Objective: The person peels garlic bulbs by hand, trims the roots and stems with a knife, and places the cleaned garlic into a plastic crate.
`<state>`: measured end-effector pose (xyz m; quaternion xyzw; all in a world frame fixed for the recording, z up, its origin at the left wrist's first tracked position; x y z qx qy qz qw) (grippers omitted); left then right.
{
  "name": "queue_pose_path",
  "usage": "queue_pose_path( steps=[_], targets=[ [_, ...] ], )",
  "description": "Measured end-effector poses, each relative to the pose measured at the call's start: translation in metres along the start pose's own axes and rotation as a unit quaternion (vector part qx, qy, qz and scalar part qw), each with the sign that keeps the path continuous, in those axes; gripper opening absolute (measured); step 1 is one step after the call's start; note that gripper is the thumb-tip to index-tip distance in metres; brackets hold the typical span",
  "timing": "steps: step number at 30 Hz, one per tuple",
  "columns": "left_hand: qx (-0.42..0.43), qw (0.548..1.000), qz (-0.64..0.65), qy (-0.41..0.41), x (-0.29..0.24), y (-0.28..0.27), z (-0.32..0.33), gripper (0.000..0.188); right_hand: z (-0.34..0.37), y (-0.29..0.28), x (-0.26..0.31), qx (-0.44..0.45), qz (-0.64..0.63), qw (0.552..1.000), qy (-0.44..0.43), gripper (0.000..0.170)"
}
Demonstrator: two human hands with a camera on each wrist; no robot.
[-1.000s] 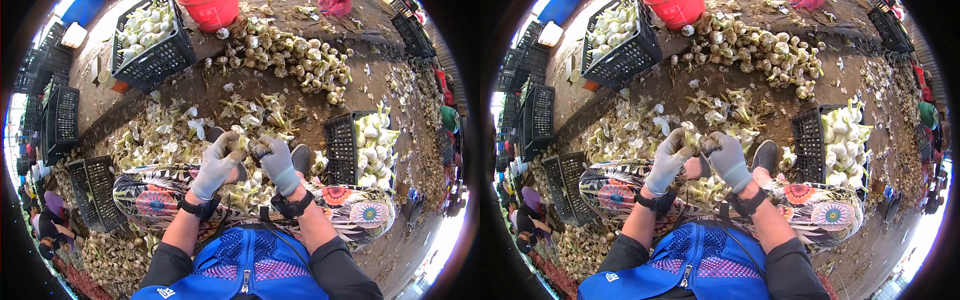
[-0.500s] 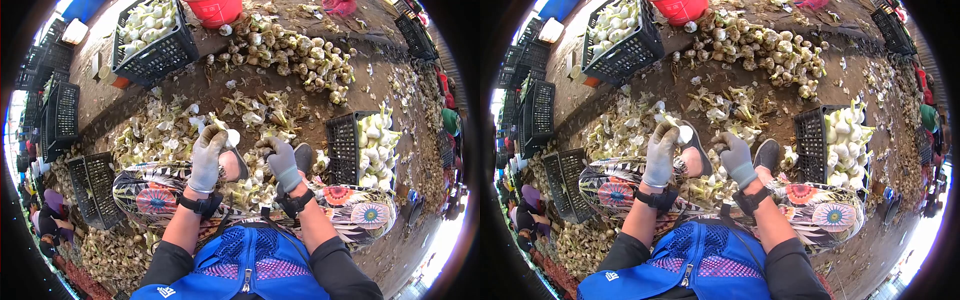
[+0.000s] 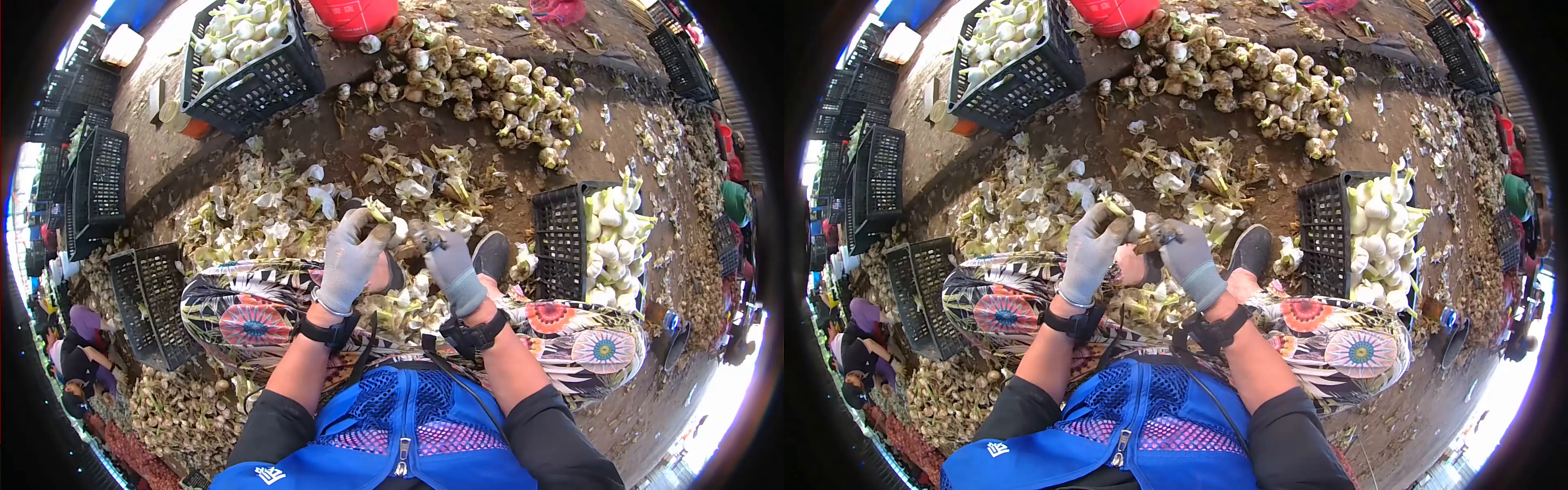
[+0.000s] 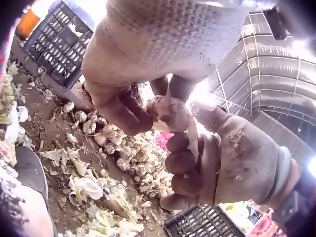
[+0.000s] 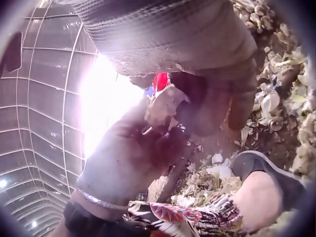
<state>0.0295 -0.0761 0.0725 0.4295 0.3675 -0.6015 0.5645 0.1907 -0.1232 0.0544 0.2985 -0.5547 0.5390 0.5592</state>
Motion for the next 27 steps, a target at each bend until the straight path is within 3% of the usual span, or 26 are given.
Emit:
queue_pose_path(
  steps=[2,4,6,8,15,18,20,24,26,27],
  targets=[
    [-0.002,0.999,-0.041,0.022,-0.008,0.002,0.002,0.017,0.006,0.004,0.011,0.023,0.061,0.996,0.066,0.023],
    [-0.008,0.996,-0.083,0.044,-0.01,-0.001,0.003,0.017,0.005,0.004,0.003,0.015,0.004,0.998,0.069,0.023],
    [-0.022,0.999,0.032,-0.01,-0.001,-0.006,0.001,0.016,0.003,0.006,-0.017,0.005,-0.054,0.996,0.069,0.023],
    [-0.021,0.999,0.039,-0.001,-0.002,-0.006,0.0,0.017,0.002,0.009,-0.038,0.008,-0.044,0.998,0.054,0.024],
    [-0.024,0.998,-0.022,0.048,-0.007,-0.001,0.001,0.018,0.002,0.011,0.009,0.064,-0.011,0.997,0.045,0.029],
    [-0.033,0.999,0.004,0.011,0.007,-0.01,-0.002,0.018,0.002,0.005,0.012,0.003,-0.032,0.999,0.022,0.026],
    [-0.033,0.999,0.014,0.023,0.009,-0.011,-0.004,0.018,0.001,0.0,0.0,0.0,0.066,0.997,0.027,0.023],
    [-0.041,0.998,0.017,0.04,0.002,-0.006,-0.002,0.02,0.002,0.004,0.01,-0.041,-0.003,0.999,-0.018,0.023],
    [-0.037,0.998,-0.01,0.052,0.007,-0.007,-0.003,0.02,0.002,0.007,0.016,-0.035,0.134,0.99,-0.009,0.022],
    [-0.035,0.997,-0.037,0.065,0.007,-0.007,-0.004,0.019,0.001,0.005,0.015,-0.036,0.134,0.99,-0.009,0.022]
  ],
)
Point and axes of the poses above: each hand's wrist, its own z-axis away from the middle knuckle, its own y-axis out of the palm, x = y × z, the point moved 7 cm from there along -z, towards the middle knuckle, and after that the axes turned 9 degrees about -x, right-handed, at the moved point
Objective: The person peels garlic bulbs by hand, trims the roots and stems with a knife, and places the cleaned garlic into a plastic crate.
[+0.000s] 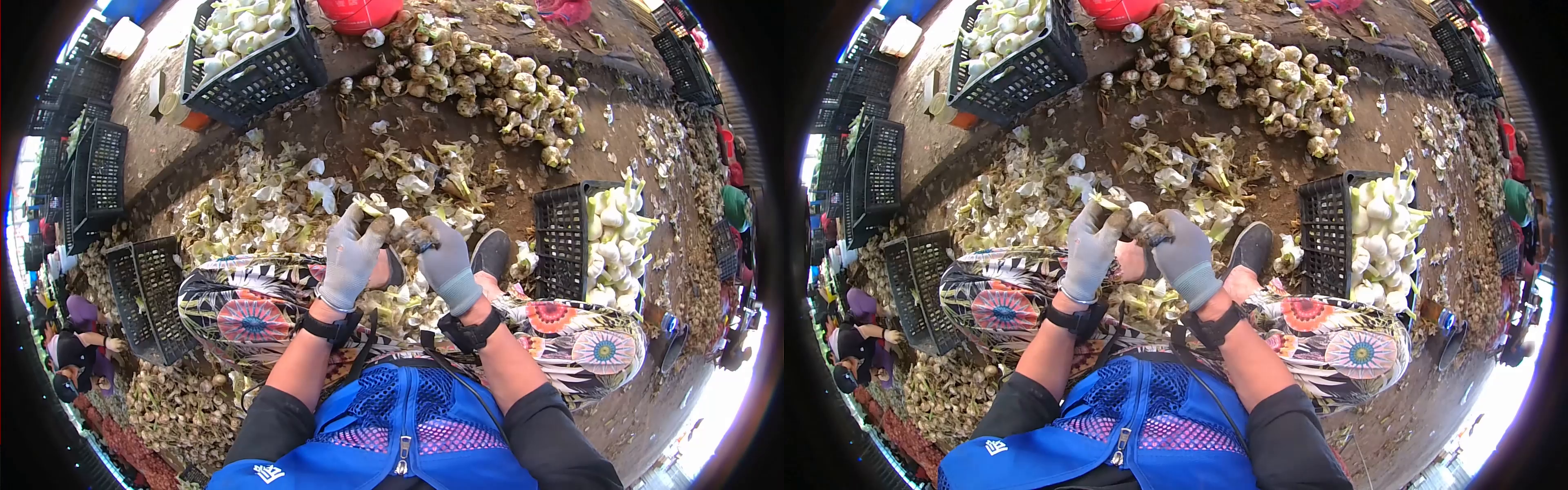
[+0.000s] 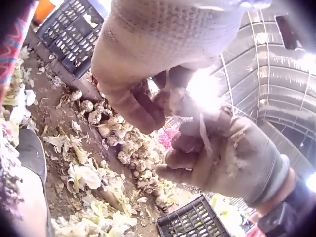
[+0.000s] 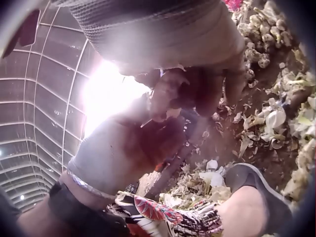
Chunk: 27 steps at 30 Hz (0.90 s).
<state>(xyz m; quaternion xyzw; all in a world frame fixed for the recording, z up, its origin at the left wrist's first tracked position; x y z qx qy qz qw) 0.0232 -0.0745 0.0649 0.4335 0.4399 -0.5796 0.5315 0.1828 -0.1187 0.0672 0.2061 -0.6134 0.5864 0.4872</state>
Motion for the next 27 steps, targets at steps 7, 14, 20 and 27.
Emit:
queue_pose_path(
  steps=[7,14,20,27],
  targets=[
    [0.006,0.993,0.101,-0.059,0.003,-0.005,-0.002,0.018,-0.005,-0.004,-0.001,0.035,-0.126,0.991,-0.028,0.016],
    [0.019,0.993,0.101,-0.052,0.015,-0.005,-0.003,0.024,-0.003,0.0,-0.013,0.05,-0.12,0.991,0.016,0.017],
    [-0.006,0.99,0.106,-0.09,0.012,0.0,-0.001,0.024,-0.003,0.005,-0.026,0.027,-0.104,0.994,0.001,0.019],
    [-0.032,0.996,0.032,-0.079,0.013,-0.005,-0.001,0.02,0.003,0.005,-0.006,0.037,-0.071,0.997,0.009,0.018]
  ],
)
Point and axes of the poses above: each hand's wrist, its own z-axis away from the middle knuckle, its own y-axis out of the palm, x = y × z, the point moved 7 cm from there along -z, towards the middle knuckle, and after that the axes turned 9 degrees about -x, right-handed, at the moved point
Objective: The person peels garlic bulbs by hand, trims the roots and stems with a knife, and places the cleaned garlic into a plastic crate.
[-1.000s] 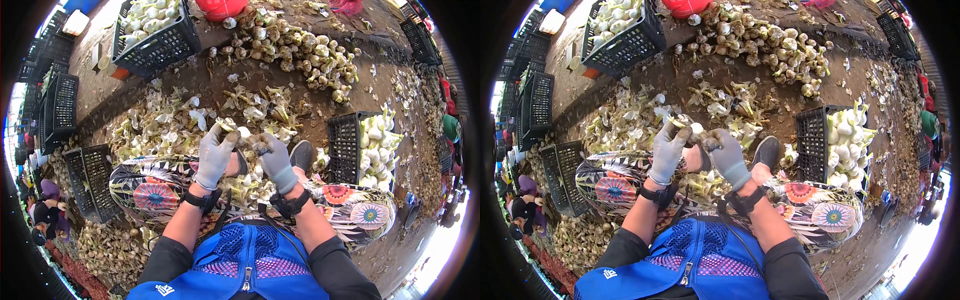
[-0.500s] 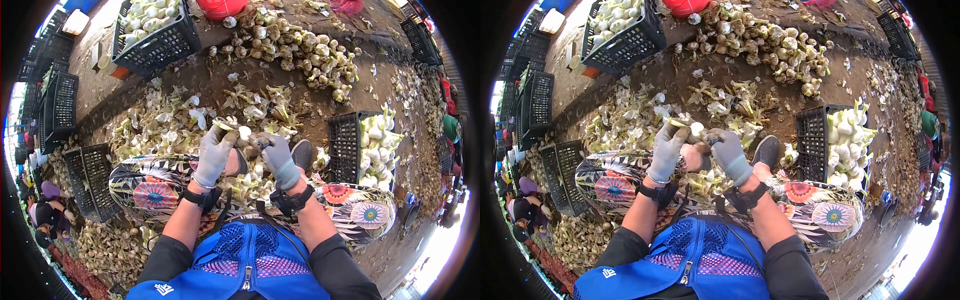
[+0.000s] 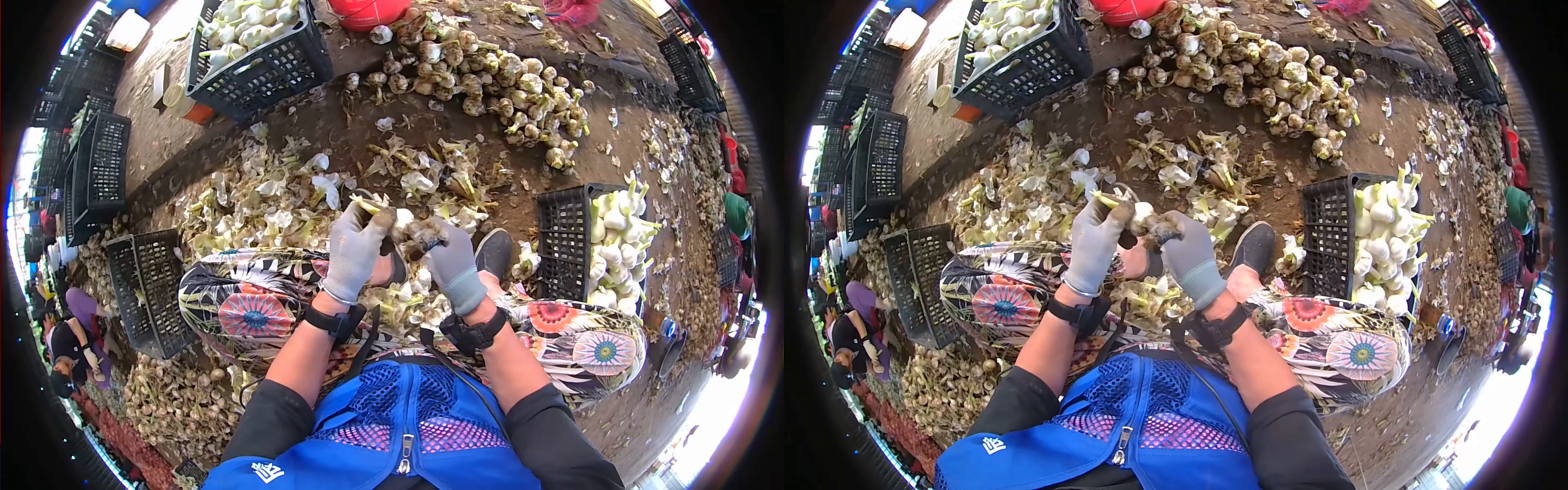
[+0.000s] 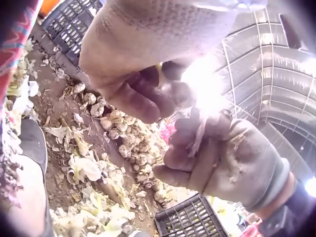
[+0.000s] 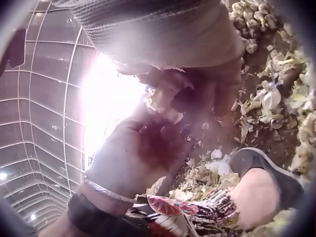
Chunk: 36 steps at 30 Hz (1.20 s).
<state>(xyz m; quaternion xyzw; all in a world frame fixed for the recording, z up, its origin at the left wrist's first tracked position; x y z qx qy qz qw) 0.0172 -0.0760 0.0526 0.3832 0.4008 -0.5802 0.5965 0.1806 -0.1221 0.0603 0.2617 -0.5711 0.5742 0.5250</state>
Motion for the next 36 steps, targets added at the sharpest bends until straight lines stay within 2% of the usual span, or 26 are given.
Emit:
queue_pose_path(
  steps=[1,2,4,6,8,9,11,13,14,17,18,19,21,22,23,25,26,28,29,31,33,36],
  targets=[
    [-0.009,1.0,0.002,-0.013,-0.001,-0.002,0.0,0.02,0.001,-0.001,0.001,-0.002,-0.083,0.997,-0.001,0.018],
    [-0.009,0.999,0.045,-0.004,-0.005,-0.001,0.002,0.02,0.001,-0.001,0.0,-0.001,-0.082,0.997,-0.002,0.018],
    [-0.014,0.999,0.041,0.006,-0.001,-0.003,0.001,0.021,0.002,-0.001,-0.01,-0.015,-0.045,0.998,0.031,0.019],
    [-0.021,0.999,0.037,0.016,-0.002,-0.004,0.0,0.021,-0.002,-0.003,-0.013,-0.025,-0.058,0.998,0.028,0.02],
    [-0.026,0.998,0.051,-0.03,0.002,-0.001,0.001,0.021,-0.003,-0.005,-0.012,-0.037,-0.071,0.996,0.026,0.022],
    [-0.024,0.998,0.051,-0.031,0.005,0.0,0.001,0.021,-0.003,-0.004,0.002,-0.017,-0.034,0.999,0.01,0.024],
    [-0.039,0.998,-0.031,0.029,0.005,0.0,-0.001,0.019,-0.002,-0.001,0.009,0.001,0.002,1.0,-0.007,0.026],
    [-0.049,0.998,-0.015,0.023,0.002,0.0,0.0,0.02,-0.002,0.005,0.001,0.009,0.003,1.0,0.014,0.02],
    [-0.059,0.998,0.001,0.016,0.001,-0.002,0.001,0.021,-0.001,0.002,0.001,-0.014,-0.064,0.998,-0.009,0.019],
    [-0.06,0.996,0.062,0.007,0.004,-0.006,0.0,0.024,-0.006,0.002,-0.021,-0.035,-0.05,0.998,0.013,0.021],
    [-0.06,0.996,0.062,0.007,0.009,-0.005,-0.002,0.024,-0.009,-0.005,-0.021,-0.114,0.047,0.992,-0.04,0.024],
    [-0.063,0.997,0.015,0.032,0.01,-0.005,-0.003,0.024,-0.011,-0.006,-0.028,-0.114,0.047,0.992,-0.041,0.024],
    [-0.065,0.996,-0.034,0.055,0.009,-0.001,0.0,0.024,-0.013,-0.016,-0.038,-0.184,0.006,0.982,-0.039,0.022],
    [-0.064,0.991,-0.088,0.08,0.002,0.005,0.007,0.024,-0.013,-0.01,-0.037,-0.113,-0.051,0.987,0.106,0.023],
    [-0.063,0.982,-0.14,0.109,-0.005,0.013,0.012,0.024,-0.015,0.001,-0.057,-0.142,-0.077,0.984,0.073,0.028],
    [-0.06,0.975,-0.182,0.111,0.001,0.024,0.022,0.02,-0.01,0.006,-0.03,-0.243,0.102,0.961,-0.087,0.033],
    [-0.062,0.974,-0.182,0.121,0.002,0.026,0.024,0.02,-0.01,0.006,-0.031,-0.243,0.101,0.961,-0.086,0.033],
    [-0.065,0.972,-0.183,0.129,0.003,0.026,0.028,0.019,-0.016,0.005,-0.032,-0.201,0.074,0.977,0.017,0.037],
    [-0.066,0.975,-0.166,0.129,0.003,0.025,0.03,0.021,-0.016,0.003,-0.026,-0.2,0.074,0.977,0.018,0.037],
    [-0.067,0.978,-0.149,0.128,0.003,0.024,0.032,0.023,-0.017,0.0,-0.025,-0.179,-0.014,0.983,0.043,0.037],
    [-0.061,0.992,-0.073,0.077,0.007,0.023,0.031,0.023,-0.015,-0.002,-0.024,-0.182,-0.025,0.981,0.057,0.037],
    [-0.058,0.985,-0.125,0.099,0.003,0.02,0.03,0.023,-0.013,-0.006,-0.021,-0.213,-0.024,0.975,0.058,0.037]
  ],
)
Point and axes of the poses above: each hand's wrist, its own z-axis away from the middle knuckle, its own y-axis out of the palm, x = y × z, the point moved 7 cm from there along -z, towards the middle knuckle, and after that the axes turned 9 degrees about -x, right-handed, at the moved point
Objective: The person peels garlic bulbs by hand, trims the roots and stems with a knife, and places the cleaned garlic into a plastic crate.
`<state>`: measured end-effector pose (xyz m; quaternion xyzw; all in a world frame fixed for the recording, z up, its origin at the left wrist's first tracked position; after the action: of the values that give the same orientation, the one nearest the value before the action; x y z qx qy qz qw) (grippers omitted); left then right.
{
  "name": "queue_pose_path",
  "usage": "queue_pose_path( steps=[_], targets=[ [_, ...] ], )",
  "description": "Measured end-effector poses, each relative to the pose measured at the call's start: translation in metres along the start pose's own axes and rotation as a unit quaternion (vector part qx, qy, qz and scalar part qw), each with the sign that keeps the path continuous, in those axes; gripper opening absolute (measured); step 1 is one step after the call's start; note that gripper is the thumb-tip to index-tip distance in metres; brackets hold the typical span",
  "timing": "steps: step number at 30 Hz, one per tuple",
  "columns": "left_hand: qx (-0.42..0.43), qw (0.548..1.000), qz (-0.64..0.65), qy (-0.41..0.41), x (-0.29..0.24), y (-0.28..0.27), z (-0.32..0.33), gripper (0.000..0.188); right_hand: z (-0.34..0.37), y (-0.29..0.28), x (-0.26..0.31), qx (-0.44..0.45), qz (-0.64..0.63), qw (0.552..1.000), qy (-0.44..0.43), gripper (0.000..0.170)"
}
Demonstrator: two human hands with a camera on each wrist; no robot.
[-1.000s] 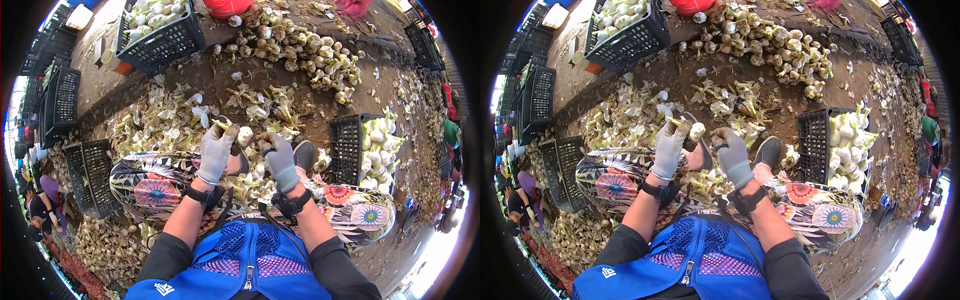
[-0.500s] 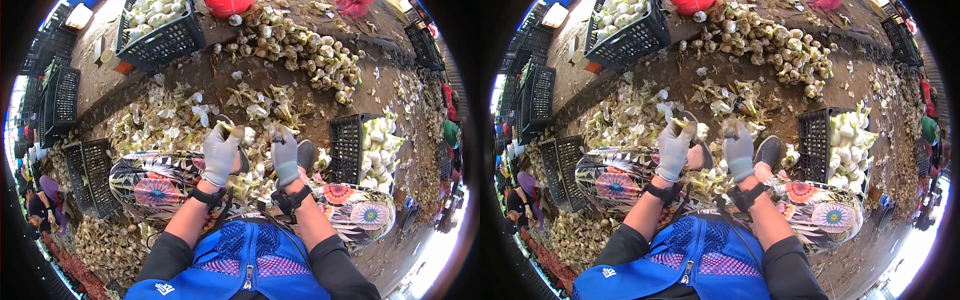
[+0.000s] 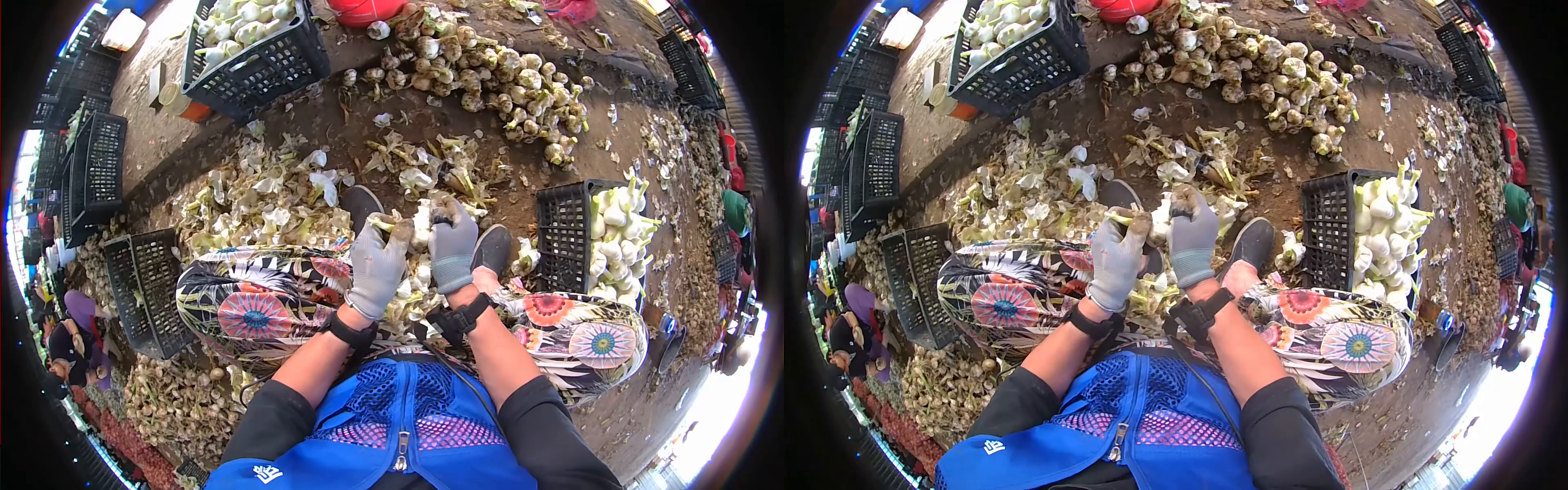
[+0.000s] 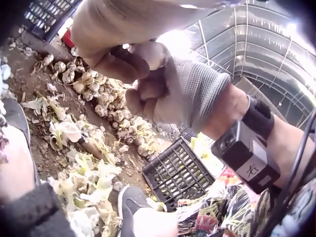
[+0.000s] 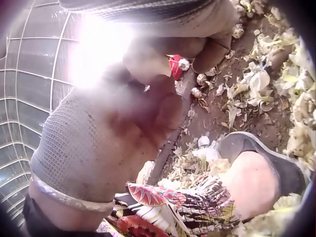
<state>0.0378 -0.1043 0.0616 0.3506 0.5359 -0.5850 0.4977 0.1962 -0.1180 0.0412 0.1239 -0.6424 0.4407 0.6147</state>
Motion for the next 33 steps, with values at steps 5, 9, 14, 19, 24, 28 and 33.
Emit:
queue_pose_path(
  steps=[5,9,14,19,24,28,33],
  targets=[
    [0.013,0.988,0.106,-0.114,0.015,0.003,0.002,0.023,-0.001,0.01,-0.019,0.032,-0.026,0.998,-0.053,0.034],
    [0.037,0.925,0.318,-0.205,0.007,0.011,-0.002,0.02,0.008,0.021,-0.055,0.105,0.174,0.973,-0.106,0.03],
    [-0.003,0.959,0.21,-0.189,0.019,0.01,-0.001,0.018,-0.009,0.006,-0.033,0.013,-0.069,0.996,0.056,0.032],
    [0.005,0.992,0.065,-0.11,0.015,0.016,0.009,0.028,0.003,0.009,0.014,-0.04,-0.009,0.991,-0.124,0.044],
    [0.029,0.996,0.019,-0.082,0.02,0.013,0.015,0.024,-0.009,0.02,-0.019,0.031,-0.104,0.994,0.002,0.031],
    [0.04,0.974,0.107,-0.196,0.023,0.016,0.023,0.024,-0.014,0.019,-0.024,0.084,-0.179,0.971,0.131,0.03],
    [0.033,0.982,0.15,-0.108,0.02,0.016,0.013,0.022,-0.01,0.012,-0.053,0.067,-0.039,0.995,-0.069,0.022]
  ],
)
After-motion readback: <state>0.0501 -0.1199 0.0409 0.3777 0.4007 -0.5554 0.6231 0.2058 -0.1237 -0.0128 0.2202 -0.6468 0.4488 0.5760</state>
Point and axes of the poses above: each hand's wrist, its own z-axis away from the middle knuckle, its own y-axis out of the palm, x = y × z, the point moved 7 cm from there along -z, towards the middle knuckle, and after that the axes turned 9 degrees about -x, right-handed, at the moved point
